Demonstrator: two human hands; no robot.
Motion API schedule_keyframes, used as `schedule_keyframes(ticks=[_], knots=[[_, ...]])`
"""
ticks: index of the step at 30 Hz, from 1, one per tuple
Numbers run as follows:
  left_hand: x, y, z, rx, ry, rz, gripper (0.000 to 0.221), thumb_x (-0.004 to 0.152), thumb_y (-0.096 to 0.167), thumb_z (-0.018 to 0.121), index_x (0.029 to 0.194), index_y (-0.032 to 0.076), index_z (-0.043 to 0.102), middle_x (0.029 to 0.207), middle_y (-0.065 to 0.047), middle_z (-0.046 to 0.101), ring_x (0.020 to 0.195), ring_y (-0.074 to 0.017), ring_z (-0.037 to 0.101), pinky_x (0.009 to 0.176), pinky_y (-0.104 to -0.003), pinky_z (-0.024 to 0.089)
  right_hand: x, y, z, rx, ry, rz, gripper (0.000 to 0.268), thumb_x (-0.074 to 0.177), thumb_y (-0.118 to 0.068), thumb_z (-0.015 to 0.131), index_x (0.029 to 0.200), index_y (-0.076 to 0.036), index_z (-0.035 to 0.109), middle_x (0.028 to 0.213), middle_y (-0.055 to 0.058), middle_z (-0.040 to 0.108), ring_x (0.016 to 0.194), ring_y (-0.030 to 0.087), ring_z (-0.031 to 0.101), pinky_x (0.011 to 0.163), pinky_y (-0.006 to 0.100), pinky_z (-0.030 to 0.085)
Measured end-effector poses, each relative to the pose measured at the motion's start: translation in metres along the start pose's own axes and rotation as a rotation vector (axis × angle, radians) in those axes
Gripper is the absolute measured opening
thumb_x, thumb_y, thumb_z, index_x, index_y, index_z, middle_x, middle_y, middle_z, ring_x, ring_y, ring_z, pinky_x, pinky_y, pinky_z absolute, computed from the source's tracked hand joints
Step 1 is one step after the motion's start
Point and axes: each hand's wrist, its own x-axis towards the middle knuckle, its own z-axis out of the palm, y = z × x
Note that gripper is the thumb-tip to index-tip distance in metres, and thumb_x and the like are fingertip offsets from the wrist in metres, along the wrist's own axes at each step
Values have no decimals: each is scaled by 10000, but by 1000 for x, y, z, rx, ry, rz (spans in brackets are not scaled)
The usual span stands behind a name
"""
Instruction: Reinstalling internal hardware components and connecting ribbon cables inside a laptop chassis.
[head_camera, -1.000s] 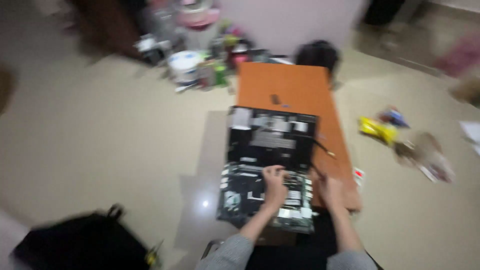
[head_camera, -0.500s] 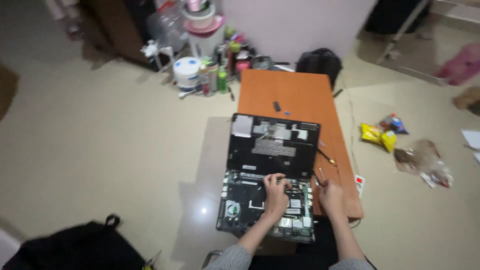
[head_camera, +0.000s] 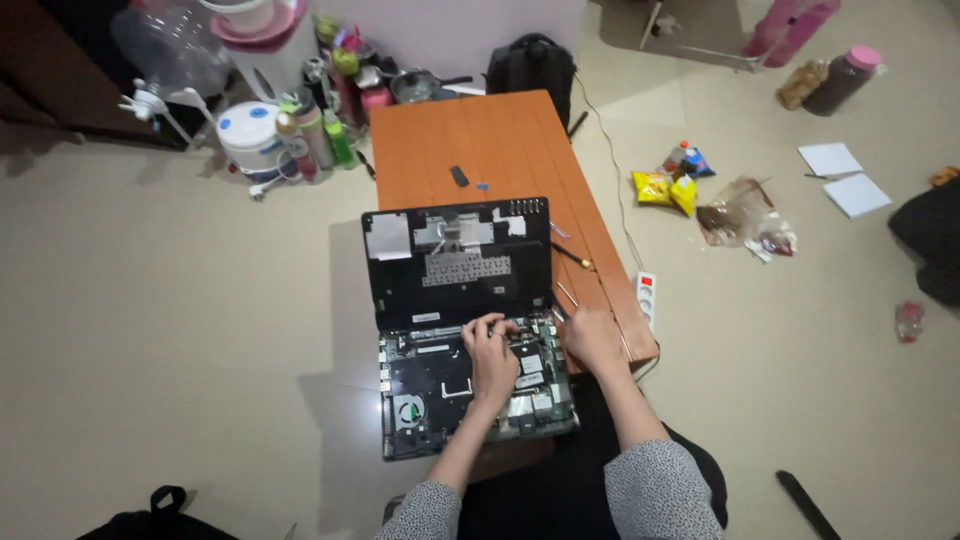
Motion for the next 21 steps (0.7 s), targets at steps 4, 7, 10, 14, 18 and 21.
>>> schedule_keyframes(ticks=[4,7,10,14,18,21], knots=[[4,12,-9,28,-46,17,414,897,44,526,1233,274,600,1260,8,520,1288,-298,407,1060,-479,378,-1,2,4,-43,164,-131,270,856,-244,597,938,12,617,834,234,651,863,479,710,715,542,578],[3,21,-16,32,-60,55,520,937,88,505,1423,273,524,1304,-37,526,1311,-309,417,1063,-480,375,6,9,3,217,29,32,265,925,-217,519,1061,9,541,931,282,662,950,545,689,798,622,554],[1,22,-14,111,-54,105,612,932,114,525,1515,288,450,1350,-62,507,1344,-324,395,1076,-494,365,9,21,3,455,9,163,218,966,-172,503,1140,-44,528,991,242,707,1027,501,687,867,615,524],[0,11,2,289,-26,145,693,946,192,518,1586,363,315,1480,-78,382,1397,-345,309,1098,-520,307,-1,6,-23,783,309,82,138,986,19,532,1120,14,562,885,202,728,822,328,732,745,435,560],[-1,6,10,342,-31,122,718,975,223,477,1631,330,206,1551,-104,288,1408,-352,251,1116,-510,262,-2,5,-11,1039,152,23,200,1002,15,587,1200,-12,565,888,137,711,721,176,654,646,288,545],[-4,7,9,390,-70,137,717,991,235,450,1637,320,150,1593,-128,220,1424,-363,214,1098,-511,235,-16,-8,-16,1017,-149,-69,181,974,42,597,1116,-9,698,796,143,701,662,179,622,639,304,560]])
